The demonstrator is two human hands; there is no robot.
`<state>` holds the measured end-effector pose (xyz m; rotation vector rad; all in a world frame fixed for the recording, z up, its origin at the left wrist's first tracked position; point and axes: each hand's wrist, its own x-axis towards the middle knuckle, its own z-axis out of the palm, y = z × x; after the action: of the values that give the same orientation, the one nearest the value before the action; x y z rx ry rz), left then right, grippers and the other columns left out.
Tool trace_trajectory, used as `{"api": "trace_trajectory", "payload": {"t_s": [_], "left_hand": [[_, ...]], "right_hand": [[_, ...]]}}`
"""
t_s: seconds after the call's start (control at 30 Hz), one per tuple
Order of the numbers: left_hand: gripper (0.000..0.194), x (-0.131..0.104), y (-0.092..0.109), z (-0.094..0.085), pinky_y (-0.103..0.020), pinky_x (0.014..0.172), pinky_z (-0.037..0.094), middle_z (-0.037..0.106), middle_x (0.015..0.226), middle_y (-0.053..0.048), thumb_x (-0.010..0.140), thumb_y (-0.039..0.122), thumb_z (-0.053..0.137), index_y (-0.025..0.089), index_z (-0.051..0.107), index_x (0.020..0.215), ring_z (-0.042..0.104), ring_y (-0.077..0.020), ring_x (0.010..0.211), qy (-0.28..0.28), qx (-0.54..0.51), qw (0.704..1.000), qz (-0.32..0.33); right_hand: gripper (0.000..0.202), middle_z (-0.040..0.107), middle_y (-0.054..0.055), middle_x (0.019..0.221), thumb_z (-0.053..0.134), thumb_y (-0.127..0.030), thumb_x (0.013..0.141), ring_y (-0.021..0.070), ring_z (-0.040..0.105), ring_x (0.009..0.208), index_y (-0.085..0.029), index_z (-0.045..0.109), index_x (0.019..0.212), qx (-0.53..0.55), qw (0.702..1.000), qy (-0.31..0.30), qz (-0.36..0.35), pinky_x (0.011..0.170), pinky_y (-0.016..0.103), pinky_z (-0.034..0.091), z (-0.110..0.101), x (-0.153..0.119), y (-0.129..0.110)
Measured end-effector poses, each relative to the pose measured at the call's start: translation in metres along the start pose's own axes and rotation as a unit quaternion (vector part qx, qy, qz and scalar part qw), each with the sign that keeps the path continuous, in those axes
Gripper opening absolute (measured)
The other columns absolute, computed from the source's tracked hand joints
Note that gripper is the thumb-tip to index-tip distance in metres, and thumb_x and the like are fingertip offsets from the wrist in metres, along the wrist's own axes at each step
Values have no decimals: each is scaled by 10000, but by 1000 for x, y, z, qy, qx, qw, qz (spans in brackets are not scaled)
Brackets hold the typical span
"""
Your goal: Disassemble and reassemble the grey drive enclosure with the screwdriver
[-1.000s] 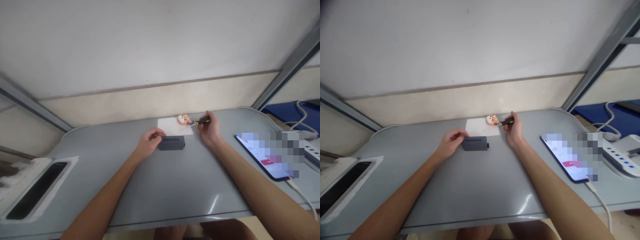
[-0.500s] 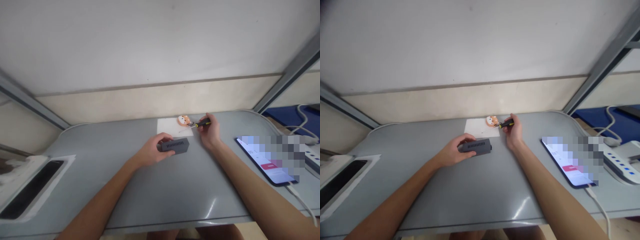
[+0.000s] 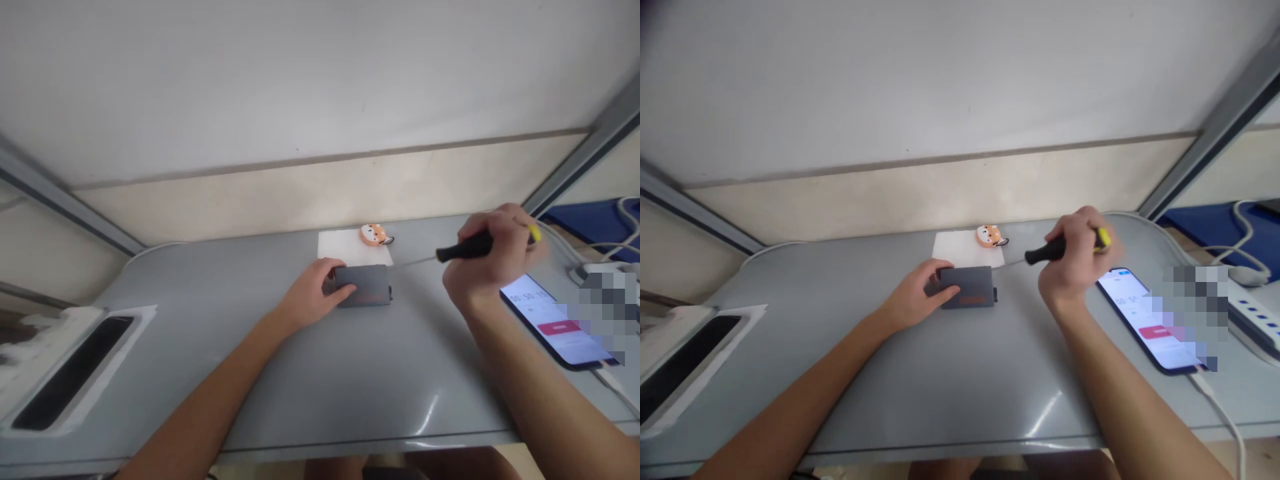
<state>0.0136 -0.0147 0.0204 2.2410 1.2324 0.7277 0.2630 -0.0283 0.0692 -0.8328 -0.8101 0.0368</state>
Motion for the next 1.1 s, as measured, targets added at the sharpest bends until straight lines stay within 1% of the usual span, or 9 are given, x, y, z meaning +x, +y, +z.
{"api": "trace_trajectory", "payload": {"t_s": [0.03,0.1,0.17,0.3,0.4,0.5,0.77,0.9,1.1], "left_hand": [[359,0,-2,0,-362,824,559,689,1130,-66,946,476,677,244,644,1220,656,-212,936,-2,15,1000,4],[363,1,-6,2,-365,803,548,692,1083,-69,961,503,648,231,652,1201,654,-215,909,-5,42,999,11],[355,2,-9,3,-370,800,539,689,1034,-68,970,504,629,214,661,1172,649,-217,893,-5,63,998,17],[307,4,-10,5,-394,873,530,679,1035,-69,971,473,621,203,657,1113,630,-240,991,1,77,997,30],[265,5,-9,6,-412,942,517,684,1049,-68,975,446,617,204,645,1080,608,-251,1061,5,68,997,36],[219,7,-10,7,-415,961,508,688,1008,-55,977,415,610,205,637,1030,595,-249,1056,5,61,997,48],[208,8,-10,8,-407,940,503,688,984,-54,977,402,603,199,642,997,582,-244,1036,3,52,997,51],[211,8,-10,8,-407,943,502,694,974,-52,979,404,602,198,648,992,583,-242,1030,5,50,997,55],[205,8,-9,8,-405,933,506,706,986,-45,965,411,629,209,664,973,594,-249,1049,3,53,998,33]], "right_hand": [[341,385,-3,530,489,-195,832,132,395,520,-232,472,494,-12,999,-41,-13,542,330,261,-2,-5,-8],[298,418,0,546,544,-195,805,135,394,518,-232,484,516,-43,981,-189,-2,554,341,265,-5,-16,-19],[343,337,-7,485,595,-254,751,128,279,487,-237,407,464,-40,957,-282,-60,542,348,233,-6,-23,-24],[356,231,-27,481,557,-189,730,122,179,493,-227,296,490,-54,903,-408,-121,526,337,169,-3,-26,-21],[330,218,-44,512,536,-128,724,113,176,493,-230,267,563,-45,884,-425,-192,507,327,166,0,-27,-13],[345,206,-50,530,517,-105,743,111,175,497,-236,229,604,-50,881,-422,-210,498,321,171,1,-29,-7],[346,210,-46,529,510,-115,748,117,173,499,-242,218,611,-53,887,-407,-212,492,317,196,0,-26,-7],[347,222,-47,511,492,-100,766,114,197,493,-239,224,596,-41,899,-400,-172,484,307,201,1,-28,-11],[338,338,-50,485,510,-108,830,102,275,472,-229,320,577,-33,905,-397,-147,487,294,234,4,-46,-12]]}}
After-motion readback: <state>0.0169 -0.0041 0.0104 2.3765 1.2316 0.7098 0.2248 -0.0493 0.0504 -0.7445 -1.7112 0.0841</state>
